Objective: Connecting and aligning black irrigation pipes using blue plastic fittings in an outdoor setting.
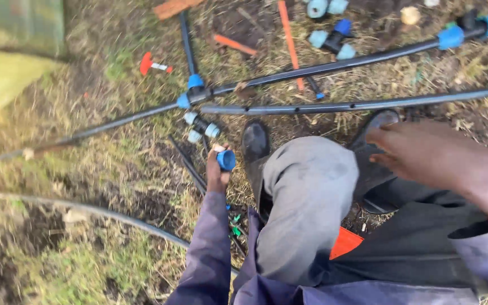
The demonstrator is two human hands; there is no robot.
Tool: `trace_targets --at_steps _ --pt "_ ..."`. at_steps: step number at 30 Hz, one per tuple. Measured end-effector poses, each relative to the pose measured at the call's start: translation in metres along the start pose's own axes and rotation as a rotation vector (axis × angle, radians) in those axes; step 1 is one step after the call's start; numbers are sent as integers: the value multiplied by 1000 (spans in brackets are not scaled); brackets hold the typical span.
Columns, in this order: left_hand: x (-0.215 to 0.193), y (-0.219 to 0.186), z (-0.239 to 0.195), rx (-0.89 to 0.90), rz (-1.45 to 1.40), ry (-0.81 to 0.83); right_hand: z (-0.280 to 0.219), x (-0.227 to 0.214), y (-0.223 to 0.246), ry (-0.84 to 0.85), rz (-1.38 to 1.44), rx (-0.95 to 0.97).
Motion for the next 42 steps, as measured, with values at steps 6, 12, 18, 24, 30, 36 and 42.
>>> trace_targets --at_steps 6,12,18,24,30,36,42 --pt "173 -20 -41 -82 -11 319 -33 -6 -13 10 142 0" --pt "231 -3 -63 -205 -187 505 -34 -10 -27 -149 36 6" --pt "318 -46 -170 -96 -347 1120 -34 -67 6 -531 256 -161" --pt "348 -69 -241 -151 -298 1171 -27 -90 22 -796 414 -254" --pt "327 -82 -263 78 -101 1026 -53 -115 24 -654 931 -398" --pt "322 -87 -267 229 -40 997 -26 -110 23 -689 1219 -470" --pt "325 -63 -218 -79 -367 1006 -53 -133 24 -960 1073 -579"
Point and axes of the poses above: each hand's wrist, its own z-axis towards the middle knuckle, its own x-axis out of the palm, y = z × x, the point moved 6 cm from there along z, towards the middle knuckle, and after that the axes turned 3 degrees about z, right-handed, at the moved point
